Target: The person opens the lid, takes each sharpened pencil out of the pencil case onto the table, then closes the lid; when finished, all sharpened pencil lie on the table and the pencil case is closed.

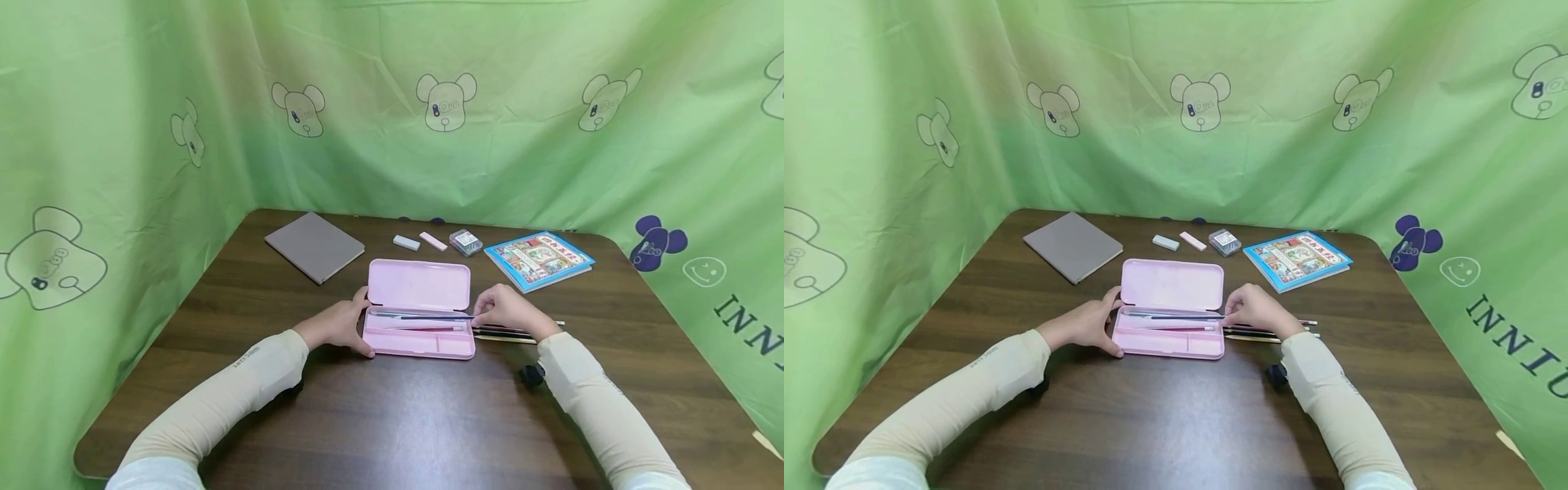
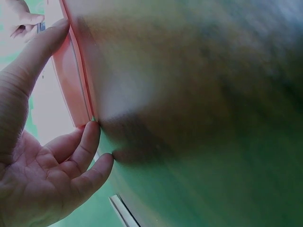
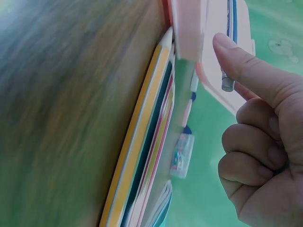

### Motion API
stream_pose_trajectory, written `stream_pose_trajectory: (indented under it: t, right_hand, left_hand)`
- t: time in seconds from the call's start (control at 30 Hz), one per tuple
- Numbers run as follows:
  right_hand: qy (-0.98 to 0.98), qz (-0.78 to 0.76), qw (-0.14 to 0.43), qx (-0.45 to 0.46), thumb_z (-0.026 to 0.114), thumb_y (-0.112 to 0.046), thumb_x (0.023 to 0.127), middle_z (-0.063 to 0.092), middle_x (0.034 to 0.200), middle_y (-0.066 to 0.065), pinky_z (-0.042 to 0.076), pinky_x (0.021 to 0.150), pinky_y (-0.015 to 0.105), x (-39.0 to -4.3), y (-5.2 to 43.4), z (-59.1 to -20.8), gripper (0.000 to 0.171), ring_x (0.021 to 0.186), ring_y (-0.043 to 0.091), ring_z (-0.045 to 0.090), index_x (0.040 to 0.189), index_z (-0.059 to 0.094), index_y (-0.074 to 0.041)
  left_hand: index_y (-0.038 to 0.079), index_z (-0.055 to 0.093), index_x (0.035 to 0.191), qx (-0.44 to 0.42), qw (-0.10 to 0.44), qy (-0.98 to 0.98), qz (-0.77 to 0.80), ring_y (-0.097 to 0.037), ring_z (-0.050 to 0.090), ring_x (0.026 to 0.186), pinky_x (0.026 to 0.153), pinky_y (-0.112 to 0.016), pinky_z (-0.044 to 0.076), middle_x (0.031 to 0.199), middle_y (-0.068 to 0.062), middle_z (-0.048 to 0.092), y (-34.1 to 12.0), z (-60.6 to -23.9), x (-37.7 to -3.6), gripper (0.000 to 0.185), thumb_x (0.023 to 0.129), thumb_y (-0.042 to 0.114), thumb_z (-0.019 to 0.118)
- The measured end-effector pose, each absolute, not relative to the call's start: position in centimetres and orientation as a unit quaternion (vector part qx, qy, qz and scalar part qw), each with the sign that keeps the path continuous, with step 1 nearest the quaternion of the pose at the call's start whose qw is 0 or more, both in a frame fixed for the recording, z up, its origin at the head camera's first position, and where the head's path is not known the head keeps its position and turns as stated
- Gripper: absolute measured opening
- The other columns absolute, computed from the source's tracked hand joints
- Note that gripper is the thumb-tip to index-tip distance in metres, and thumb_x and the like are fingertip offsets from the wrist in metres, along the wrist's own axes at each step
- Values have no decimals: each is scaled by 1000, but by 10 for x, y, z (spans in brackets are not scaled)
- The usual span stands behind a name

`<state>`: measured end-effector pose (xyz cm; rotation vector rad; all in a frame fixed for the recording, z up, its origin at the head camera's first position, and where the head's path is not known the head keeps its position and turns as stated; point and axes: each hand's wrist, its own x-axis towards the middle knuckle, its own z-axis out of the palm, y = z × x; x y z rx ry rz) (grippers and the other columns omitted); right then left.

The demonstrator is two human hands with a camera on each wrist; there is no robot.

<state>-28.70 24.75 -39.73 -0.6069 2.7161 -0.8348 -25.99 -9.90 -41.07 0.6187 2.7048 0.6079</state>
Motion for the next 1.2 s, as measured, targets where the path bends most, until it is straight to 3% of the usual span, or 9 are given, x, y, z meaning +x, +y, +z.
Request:
stream_pose_trajectory:
  t: [0.57, 0.77, 1.2]
  right_hand:
    - [942, -270, 114, -164, 77, -21, 73, 53, 57, -7, 33, 51, 23, -271, 303, -399, 15, 55, 7, 38, 70, 67, -10]
    - [942, -276, 114, -155, 77, -23, 74, 48, 54, -9, 31, 49, 21, -258, 330, -396, 18, 52, 2, 34, 72, 67, -8]
    - [943, -274, 141, -129, 78, -21, 71, 41, 53, -10, 30, 49, 22, -239, 374, -397, 19, 52, 2, 31, 70, 66, -7]
  left_hand:
    - [7, 14, 143, 226, 145, 941, 208, -25, 52, 116, 100, -39, 39, 130, -10, 54, -98, -409, -260, 118, 57, 45, 85]
    - [4, 14, 143, 229, 140, 940, 212, -26, 51, 119, 101, -38, 39, 137, -10, 49, -98, -411, -261, 119, 56, 42, 87]
    - [4, 16, 141, 234, 133, 937, 221, -25, 53, 116, 99, -37, 40, 136, -9, 50, -100, -411, -261, 117, 56, 40, 87]
